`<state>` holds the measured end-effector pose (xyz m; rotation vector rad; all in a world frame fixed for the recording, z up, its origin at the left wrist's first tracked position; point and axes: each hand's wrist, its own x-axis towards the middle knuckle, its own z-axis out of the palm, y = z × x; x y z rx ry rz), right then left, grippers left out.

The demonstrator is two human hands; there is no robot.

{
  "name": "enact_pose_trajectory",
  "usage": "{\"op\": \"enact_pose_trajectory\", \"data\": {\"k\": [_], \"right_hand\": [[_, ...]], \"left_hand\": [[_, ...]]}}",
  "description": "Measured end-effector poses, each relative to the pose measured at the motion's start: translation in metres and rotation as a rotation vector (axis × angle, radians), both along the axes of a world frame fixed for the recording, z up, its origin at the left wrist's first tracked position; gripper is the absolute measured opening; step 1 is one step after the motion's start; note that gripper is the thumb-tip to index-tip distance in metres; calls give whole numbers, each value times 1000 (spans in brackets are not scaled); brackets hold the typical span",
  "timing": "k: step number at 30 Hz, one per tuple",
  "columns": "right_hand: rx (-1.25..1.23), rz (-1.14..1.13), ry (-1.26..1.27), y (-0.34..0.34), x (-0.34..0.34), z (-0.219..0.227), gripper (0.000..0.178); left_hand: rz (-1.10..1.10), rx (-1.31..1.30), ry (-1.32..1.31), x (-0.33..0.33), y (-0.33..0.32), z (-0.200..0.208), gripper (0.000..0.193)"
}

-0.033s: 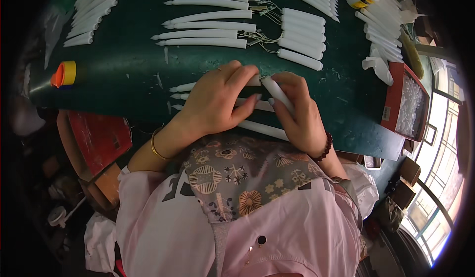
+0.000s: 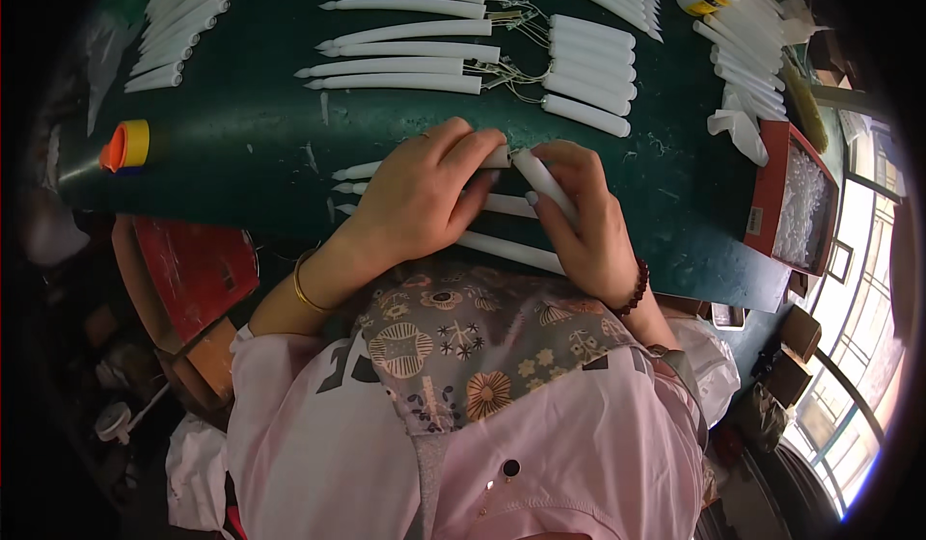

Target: Assembling white plastic blades onto a central wire component using adhesive at a factory workbench.

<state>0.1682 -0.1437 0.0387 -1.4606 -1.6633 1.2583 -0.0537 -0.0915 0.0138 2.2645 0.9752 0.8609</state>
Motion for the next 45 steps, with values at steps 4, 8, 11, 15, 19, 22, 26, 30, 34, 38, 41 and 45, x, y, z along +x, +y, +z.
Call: {"op": "enact_pose_trajectory", "data": {"k": [4, 8, 11, 15, 19, 22, 26, 30, 34, 38, 41, 45], "right_hand": [[-21, 10, -11, -3, -5, -2, 44], [99, 25, -37, -4, -7, -4, 44], [195, 96, -138, -1, -4, 0, 43], [177, 205, -76, 6, 11, 0, 42], [59, 278, -39, 13, 18, 5, 39], [129, 412, -225, 16, 19, 2, 32], [238, 460, -311, 19, 15, -1, 25], [328, 506, -486, 21, 11, -5, 25], [308, 525, -523, 22, 8, -6, 25], [268, 559, -438, 23, 17, -4, 25], [349, 546, -441, 25, 19, -7, 26], [411, 576, -547, 23, 18, -10, 27]], "left_hand": [[5, 43, 86, -7, -3, -2, 36], [-14, 104, 222, -13, -1, 0, 40], [-42, 108, 190, -16, 0, -3, 42], [-87, 111, 142, -20, 1, -2, 41], [-145, 34, 64, -23, 0, 1, 38], [-165, -4, 39, -27, 1, 4, 36], [-209, 51, 123, -27, -1, 7, 33], [-194, 53, 175, -26, -2, 6, 32], [-162, -18, 136, -25, -3, 5, 32], [-152, 58, 160, -18, -11, 9, 30], [-139, 103, 217, -15, -11, 10, 30], [-176, 139, 262, -11, -9, 5, 30]]}}
